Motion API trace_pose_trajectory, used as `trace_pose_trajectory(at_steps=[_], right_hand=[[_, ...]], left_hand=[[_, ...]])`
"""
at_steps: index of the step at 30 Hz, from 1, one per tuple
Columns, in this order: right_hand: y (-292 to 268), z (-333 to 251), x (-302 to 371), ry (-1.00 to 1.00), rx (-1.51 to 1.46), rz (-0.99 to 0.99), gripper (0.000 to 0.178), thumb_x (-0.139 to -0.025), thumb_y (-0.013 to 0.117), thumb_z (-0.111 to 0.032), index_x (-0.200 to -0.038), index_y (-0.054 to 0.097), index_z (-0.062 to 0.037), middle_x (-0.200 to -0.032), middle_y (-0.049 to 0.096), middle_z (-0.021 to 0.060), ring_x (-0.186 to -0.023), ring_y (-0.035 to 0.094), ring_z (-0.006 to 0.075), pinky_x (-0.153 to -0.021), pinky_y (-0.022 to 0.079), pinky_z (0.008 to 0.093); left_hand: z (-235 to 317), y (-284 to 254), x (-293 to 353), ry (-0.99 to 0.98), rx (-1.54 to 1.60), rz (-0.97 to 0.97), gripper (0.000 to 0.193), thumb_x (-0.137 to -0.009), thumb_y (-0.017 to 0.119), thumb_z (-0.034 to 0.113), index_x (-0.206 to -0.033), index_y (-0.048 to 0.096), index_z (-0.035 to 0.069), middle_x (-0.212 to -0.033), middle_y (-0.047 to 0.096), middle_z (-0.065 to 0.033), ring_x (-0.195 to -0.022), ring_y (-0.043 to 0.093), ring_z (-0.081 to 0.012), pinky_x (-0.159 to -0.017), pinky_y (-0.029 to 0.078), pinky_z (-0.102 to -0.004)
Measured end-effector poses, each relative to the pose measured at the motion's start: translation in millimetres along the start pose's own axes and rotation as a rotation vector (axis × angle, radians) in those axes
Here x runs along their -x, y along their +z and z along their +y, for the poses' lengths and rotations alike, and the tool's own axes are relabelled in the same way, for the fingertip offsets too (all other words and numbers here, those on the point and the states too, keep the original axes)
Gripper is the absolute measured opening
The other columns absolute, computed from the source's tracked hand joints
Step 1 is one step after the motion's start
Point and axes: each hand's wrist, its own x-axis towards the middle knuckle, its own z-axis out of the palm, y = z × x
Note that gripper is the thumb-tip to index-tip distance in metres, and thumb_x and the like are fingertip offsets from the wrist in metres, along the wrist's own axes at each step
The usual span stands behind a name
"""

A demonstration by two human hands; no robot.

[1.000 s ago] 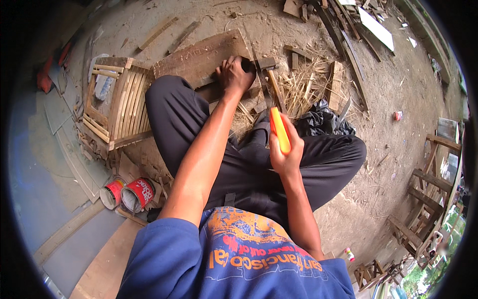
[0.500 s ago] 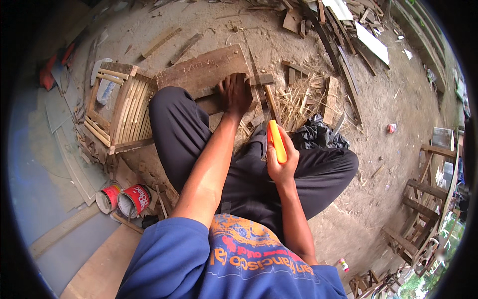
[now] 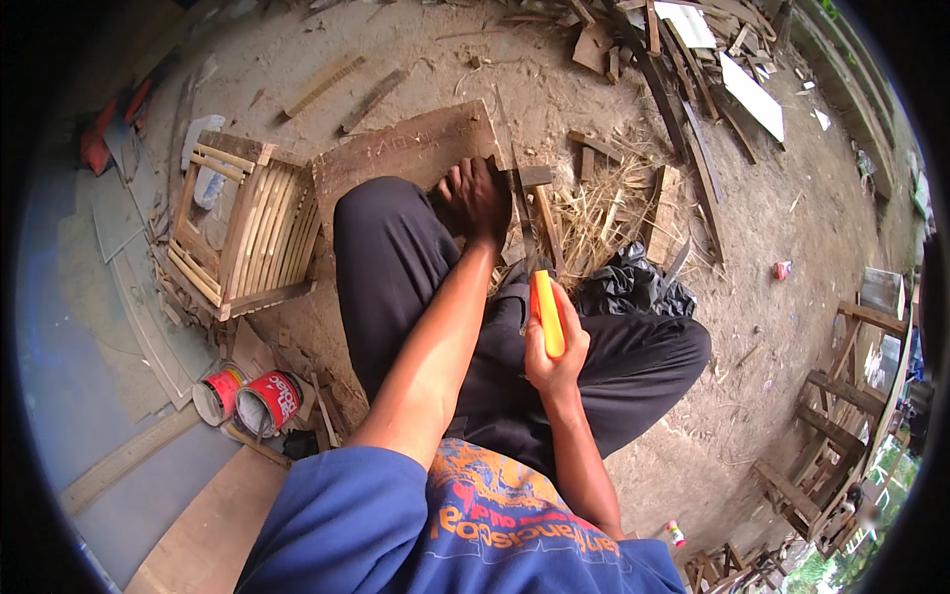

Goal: The person sits on the floor and assembles a small wooden crate-like structure by fitting slats into a frame. They then use a hand saw to cut a piece of wood placed on a larger board.

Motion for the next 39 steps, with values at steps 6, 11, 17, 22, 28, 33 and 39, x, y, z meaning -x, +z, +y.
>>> trace_pose_trajectory(at_steps=[6, 11, 17, 22, 28, 33, 39], right_hand=[[-9.9, -5.7, -9.0, 0.036, 0.054, -0.072, 0.054, -0.086, 0.061, 0.002, -0.139, 0.052, 0.0038, -0.084, 0.069, 0.0081, -0.062, 0.060, 0.0060, -0.060, 0.049, 0.0224], [-22.2, -14.0, 19.4, 0.105, 0.036, -0.088, 0.051, -0.088, 0.057, -0.001, -0.137, 0.052, 0.0093, -0.122, 0.069, 0.0225, -0.103, 0.070, 0.0207, -0.090, 0.053, 0.0304], [-22.9, -18.2, -3.1, 0.121, 0.083, -0.129, 0.056, -0.084, 0.057, 0.004, -0.139, 0.050, 0.0085, -0.097, 0.071, 0.0136, -0.074, 0.068, 0.0122, -0.070, 0.054, 0.0250], [-26.5, -16.2, 5.4, 0.015, 0.151, -0.094, 0.052, -0.085, 0.057, 0.004, -0.137, 0.053, 0.0086, -0.103, 0.071, 0.0156, -0.077, 0.067, 0.0126, -0.071, 0.053, 0.0250], [-19.0, -22.1, -7.7, 0.136, 0.074, -0.102, 0.053, -0.085, 0.059, 0.003, -0.137, 0.053, 0.0062, -0.095, 0.072, 0.0128, -0.069, 0.064, 0.0097, -0.065, 0.052, 0.0237], [-31.0, -18.5, 10.5, 0.008, 0.122, -0.092, 0.051, -0.086, 0.059, 0.005, -0.137, 0.053, 0.0086, -0.109, 0.072, 0.0168, -0.077, 0.067, 0.0110, -0.069, 0.053, 0.0233], [-17.4, -18.4, -5.6, 0.038, 0.113, -0.101, 0.052, -0.086, 0.059, 0.005, -0.137, 0.052, 0.0078, -0.106, 0.072, 0.0177, -0.080, 0.070, 0.0147, -0.072, 0.055, 0.0266]], left_hand=[[2.7, -6.0, -3.2, -0.020, 0.002, -0.083, 0.018, -0.094, 0.058, 0.026, -0.096, 0.058, 0.008, -0.097, 0.060, -0.0117, -0.101, 0.057, -0.0328, -0.094, 0.037, -0.0499], [-0.5, 2.3, -2.4, -0.023, -0.058, -0.091, 0.016, -0.093, 0.059, 0.023, -0.094, 0.056, 0.007, -0.097, 0.059, -0.0113, -0.101, 0.056, -0.0316, -0.094, 0.037, -0.0481], [5.3, -5.2, -4.2, -0.026, 0.007, -0.094, 0.014, -0.092, 0.058, 0.020, -0.094, 0.055, 0.007, -0.097, 0.058, -0.0117, -0.102, 0.056, -0.0312, -0.094, 0.037, -0.0481], [2.5, -1.4, -4.1, -0.021, -0.038, -0.125, 0.015, -0.088, 0.060, 0.018, -0.095, 0.053, 0.007, -0.099, 0.058, -0.0119, -0.103, 0.055, -0.0318, -0.095, 0.036, -0.0485], [1.8, -0.4, -4.4, -0.038, -0.038, -0.164, 0.018, -0.088, 0.060, 0.022, -0.096, 0.053, 0.006, -0.100, 0.057, -0.0121, -0.104, 0.054, -0.0320, -0.097, 0.035, -0.0481], [4.4, 0.4, -5.9, -0.026, -0.012, -0.156, 0.019, -0.088, 0.060, 0.023, -0.096, 0.054, 0.007, -0.101, 0.058, -0.0126, -0.104, 0.054, -0.0319, -0.095, 0.035, -0.0481], [-1.9, -2.4, -3.1, -0.016, -0.010, -0.139, 0.020, -0.085, 0.062, 0.019, -0.098, 0.054, 0.006, -0.101, 0.057, -0.0127, -0.104, 0.054, -0.0319, -0.095, 0.035, -0.0477]])
